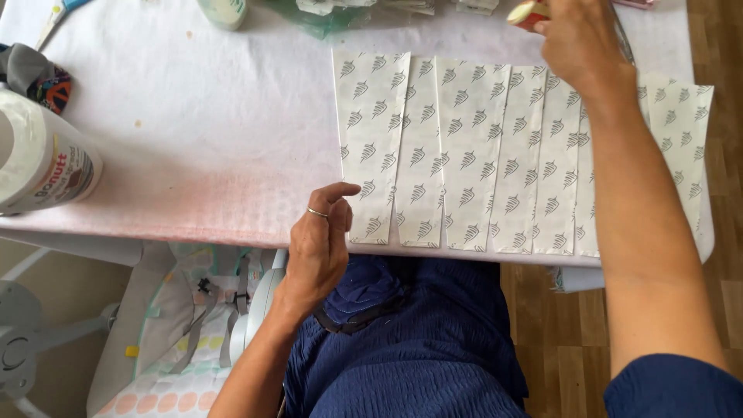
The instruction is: The person applies glue to paper strips and presses them together by hand on a table.
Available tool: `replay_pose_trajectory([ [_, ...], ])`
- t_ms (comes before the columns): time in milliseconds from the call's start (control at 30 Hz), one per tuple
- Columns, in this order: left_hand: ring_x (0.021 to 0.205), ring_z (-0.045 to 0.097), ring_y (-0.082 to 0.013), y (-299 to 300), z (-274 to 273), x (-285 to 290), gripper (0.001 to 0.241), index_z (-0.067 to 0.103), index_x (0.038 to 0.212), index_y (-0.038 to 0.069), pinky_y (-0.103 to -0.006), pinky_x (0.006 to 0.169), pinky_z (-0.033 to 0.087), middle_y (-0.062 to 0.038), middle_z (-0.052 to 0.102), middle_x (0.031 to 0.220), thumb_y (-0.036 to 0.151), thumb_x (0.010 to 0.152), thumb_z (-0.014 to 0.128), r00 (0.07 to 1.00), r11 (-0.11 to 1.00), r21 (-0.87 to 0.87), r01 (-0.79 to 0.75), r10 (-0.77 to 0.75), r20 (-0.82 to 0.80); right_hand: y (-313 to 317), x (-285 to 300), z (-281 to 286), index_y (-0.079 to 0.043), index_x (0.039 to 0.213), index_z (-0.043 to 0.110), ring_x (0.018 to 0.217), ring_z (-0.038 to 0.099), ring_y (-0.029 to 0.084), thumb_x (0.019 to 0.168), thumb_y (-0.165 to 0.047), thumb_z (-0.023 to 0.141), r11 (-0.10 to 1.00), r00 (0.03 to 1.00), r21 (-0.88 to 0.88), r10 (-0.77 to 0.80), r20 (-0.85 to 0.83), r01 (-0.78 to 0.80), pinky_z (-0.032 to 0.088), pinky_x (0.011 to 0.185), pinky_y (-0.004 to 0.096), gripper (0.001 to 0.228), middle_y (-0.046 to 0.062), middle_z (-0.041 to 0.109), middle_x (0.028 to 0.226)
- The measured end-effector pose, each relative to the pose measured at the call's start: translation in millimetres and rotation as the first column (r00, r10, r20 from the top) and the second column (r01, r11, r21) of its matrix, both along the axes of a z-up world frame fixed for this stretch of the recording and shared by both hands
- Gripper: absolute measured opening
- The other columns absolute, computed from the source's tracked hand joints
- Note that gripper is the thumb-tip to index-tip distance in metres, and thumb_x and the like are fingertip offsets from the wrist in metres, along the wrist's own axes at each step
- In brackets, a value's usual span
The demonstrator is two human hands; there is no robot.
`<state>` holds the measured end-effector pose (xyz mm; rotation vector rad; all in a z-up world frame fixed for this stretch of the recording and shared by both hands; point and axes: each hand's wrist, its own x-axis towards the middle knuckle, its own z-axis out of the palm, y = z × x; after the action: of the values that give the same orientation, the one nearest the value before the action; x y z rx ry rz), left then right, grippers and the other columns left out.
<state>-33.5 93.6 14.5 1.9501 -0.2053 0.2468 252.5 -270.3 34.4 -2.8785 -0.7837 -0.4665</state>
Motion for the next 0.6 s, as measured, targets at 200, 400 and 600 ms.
replay_pose_trajectory([
  [200,0.081,0.07,-0.0195,-44.2,11.8,6.6,0.006,0.059,0.101,0.002,-0.031,0.074,0.054,-0.007,0.07,0.09,0.008,0.102,0.061,0.969,1.0,0.002,0.026,-0.026,0.247,-1.4,22.4,-59.2,-0.001,0.104,0.08,0.075,0.07,0.033,0.086,-0.015,0.096,0.995,0.947,-0.08,0.076,0.311,-0.054,0.056,0.061,0.045,0.028,0.016,0.074,0.089],
  [400,0.063,0.044,-0.0203,-109.9,7.8,11.4,0.029,0.044,0.081,0.005,-0.0336,0.058,0.04,-0.003,0.06,0.073,0.011,0.1,0.065,0.915,0.978,0.059,0.202,-0.21,0.346,-47.4,-83.2,7.6,0.01,0.124,0.079,0.098,0.073,0.038,0.098,0.008,0.084,0.966,0.938,0.195,0.1,0.331,-0.172,0.053,0.083,0.041,0.027,0.022,0.08,0.113],
  [600,0.058,0.022,-0.0201,-189.9,22.4,13.9,0.044,0.031,0.075,0.008,-0.0355,0.058,0.024,-0.002,0.026,0.064,0.018,0.101,0.066,0.77,0.906,0.077,0.415,-0.395,0.5,-129.5,-236.7,54.6,0.019,0.121,0.073,0.121,0.067,0.046,0.095,0.013,0.084,0.977,0.995,0.211,-0.044,0.094,0.023,0.058,0.107,0.05,0.029,0.036,0.064,0.137],
])
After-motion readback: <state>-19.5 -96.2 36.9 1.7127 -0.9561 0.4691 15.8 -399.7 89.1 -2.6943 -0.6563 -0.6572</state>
